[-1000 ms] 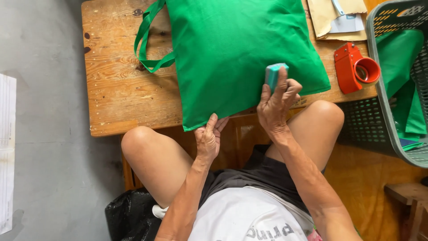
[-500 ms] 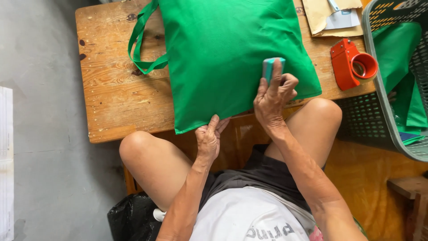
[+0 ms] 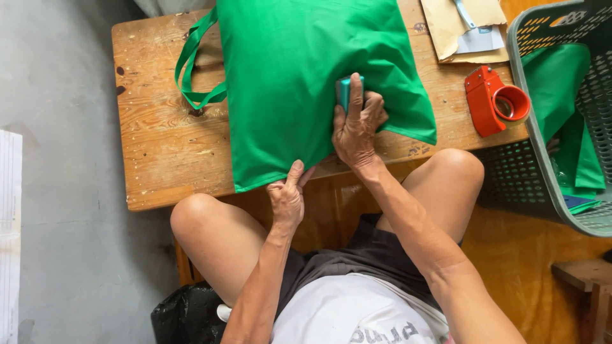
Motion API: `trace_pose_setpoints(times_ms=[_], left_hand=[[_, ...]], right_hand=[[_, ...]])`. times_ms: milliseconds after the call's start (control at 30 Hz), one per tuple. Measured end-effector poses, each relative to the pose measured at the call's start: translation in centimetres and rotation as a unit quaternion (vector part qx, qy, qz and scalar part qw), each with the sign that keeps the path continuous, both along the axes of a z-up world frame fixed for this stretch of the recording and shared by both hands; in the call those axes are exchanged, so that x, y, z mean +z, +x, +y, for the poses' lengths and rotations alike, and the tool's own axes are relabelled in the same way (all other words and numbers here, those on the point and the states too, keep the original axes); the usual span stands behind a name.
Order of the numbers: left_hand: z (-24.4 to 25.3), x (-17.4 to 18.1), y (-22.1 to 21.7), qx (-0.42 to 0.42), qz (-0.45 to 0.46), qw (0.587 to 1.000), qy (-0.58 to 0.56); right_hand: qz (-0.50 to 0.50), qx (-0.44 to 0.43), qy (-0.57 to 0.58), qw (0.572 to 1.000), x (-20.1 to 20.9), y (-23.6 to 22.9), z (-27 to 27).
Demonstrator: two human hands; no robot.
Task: The person scrubs the surface of a green tote bag with a blue sponge. They work on the edges and main body of the bag, flipping it over to clean both sides.
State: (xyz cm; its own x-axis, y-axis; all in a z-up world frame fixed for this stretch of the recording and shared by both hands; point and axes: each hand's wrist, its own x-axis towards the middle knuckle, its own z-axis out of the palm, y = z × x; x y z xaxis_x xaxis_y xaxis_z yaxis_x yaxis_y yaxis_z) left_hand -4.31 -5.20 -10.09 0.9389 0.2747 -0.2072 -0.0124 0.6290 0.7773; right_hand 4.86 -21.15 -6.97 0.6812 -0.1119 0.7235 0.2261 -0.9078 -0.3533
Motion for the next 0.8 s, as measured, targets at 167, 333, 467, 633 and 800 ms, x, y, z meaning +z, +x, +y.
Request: trace_pose_setpoints(times_ms=[167, 333, 467, 633, 800], left_hand=[[1.2, 1.8, 0.0, 0.017, 0.01, 0.999, 0.028], [-0.3, 1.2, 0.9, -0.036, 0.08, 0.996, -0.021], [-0.4, 4.8, 0.8, -0.063, 0.072, 0.995, -0.019], [-0.1, 1.2, 0.3, -0.079, 0.136, 0.986, -0.049], [-0.3, 2.4, -0.1, -0.148, 0.074, 0.986, -0.031]], right_hand=[[0.023, 0.027, 0.023, 0.999, 0.5, -0.4, 1.6], [-0.002, 0.115, -0.023, 0.993, 4.4, -3.6, 4.1], [-0.002, 0.188, -0.095, 0.978, 4.5, -2.9, 6.6], [0.053, -0.06, -0.137, 0.987, 4.0, -0.2, 0.2], [0.104, -0.163, -0.002, 0.981, 0.7, -0.1, -4.7]])
